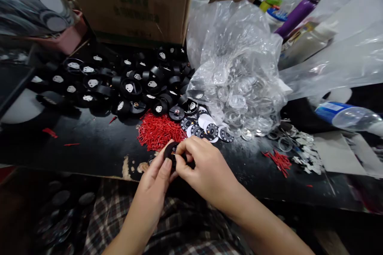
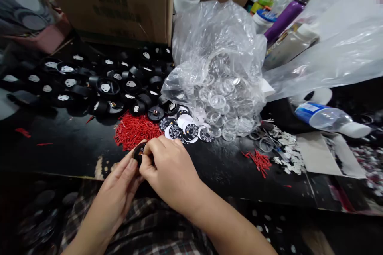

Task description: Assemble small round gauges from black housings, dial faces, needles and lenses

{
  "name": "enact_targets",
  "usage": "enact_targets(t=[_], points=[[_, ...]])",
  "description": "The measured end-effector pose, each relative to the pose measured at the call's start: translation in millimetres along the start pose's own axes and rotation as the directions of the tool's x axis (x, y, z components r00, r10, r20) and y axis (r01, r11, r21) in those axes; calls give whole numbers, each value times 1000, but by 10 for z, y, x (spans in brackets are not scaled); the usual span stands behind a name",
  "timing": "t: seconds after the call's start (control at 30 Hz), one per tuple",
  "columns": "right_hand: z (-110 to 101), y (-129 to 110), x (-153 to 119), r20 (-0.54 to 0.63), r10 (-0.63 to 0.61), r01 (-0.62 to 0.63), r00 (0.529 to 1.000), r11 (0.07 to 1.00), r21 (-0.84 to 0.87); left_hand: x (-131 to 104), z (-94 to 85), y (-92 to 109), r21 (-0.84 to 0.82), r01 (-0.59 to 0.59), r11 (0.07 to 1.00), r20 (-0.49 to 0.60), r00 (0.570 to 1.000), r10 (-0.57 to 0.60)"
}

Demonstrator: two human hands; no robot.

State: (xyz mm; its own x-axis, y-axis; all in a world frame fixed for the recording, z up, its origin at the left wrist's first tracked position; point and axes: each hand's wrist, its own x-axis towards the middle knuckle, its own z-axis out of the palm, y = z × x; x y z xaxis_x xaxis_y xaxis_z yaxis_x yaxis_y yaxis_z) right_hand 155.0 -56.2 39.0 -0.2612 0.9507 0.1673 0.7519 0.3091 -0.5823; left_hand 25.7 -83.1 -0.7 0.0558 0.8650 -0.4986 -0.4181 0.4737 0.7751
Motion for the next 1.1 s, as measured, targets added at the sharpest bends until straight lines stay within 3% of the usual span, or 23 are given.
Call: enact_targets(t=[0.1,0.17,0.23,0.27,0.37,0.43,0.5,0.57,0.63,0.7,0.77,0.9,1.1], points=[[-131,145,-32,105,38,-54,994,987,151,16,-26,2,182,-103,978,44,994,97],[-259,391,-47,5,77,-77,997,985,155,31,-59,-2,185,-106,977,62,993,96],[-394,729,-38,-269,187,-196,945,980,-9,46,-75,-15,108,-94,990,74,993,87],[-456,909,-27,-341,199,-256,919,957,-132,52,-72,-25,75,-86,993,81,994,80],[-601,1345,3,-319,182,-307,930,863,-401,65,-25,-58,50,-60,997,94,994,55],[-656,1458,3,-311,138,-265,940,870,-415,73,15,-77,45,-49,998,92,995,44],[-663,1396,-16,-343,118,-228,932,926,-301,84,46,-85,11,-45,999,91,995,43],[-606,1187,-49,-331,184,-220,926,973,-75,99,67,-79,-62,-13,998,100,995,19],[-481,897,-87,-197,258,-224,946,958,180,112,80,-61,-144,67,987,138,989,-47],[-317,605,-120,-41,216,-190,976,922,337,121,86,-41,-198,177,964,193,971,-138],[-158,380,-142,-10,123,-112,992,932,346,124,79,-30,-217,211,953,226,961,-161],[-1,199,-133,-34,12,-5,999,978,207,113,32,-38,-153,69,986,219,975,-34],[16,147,-29,-8,78,-76,997,986,149,33,-12,-53,113,-198,974,240,956,167]])
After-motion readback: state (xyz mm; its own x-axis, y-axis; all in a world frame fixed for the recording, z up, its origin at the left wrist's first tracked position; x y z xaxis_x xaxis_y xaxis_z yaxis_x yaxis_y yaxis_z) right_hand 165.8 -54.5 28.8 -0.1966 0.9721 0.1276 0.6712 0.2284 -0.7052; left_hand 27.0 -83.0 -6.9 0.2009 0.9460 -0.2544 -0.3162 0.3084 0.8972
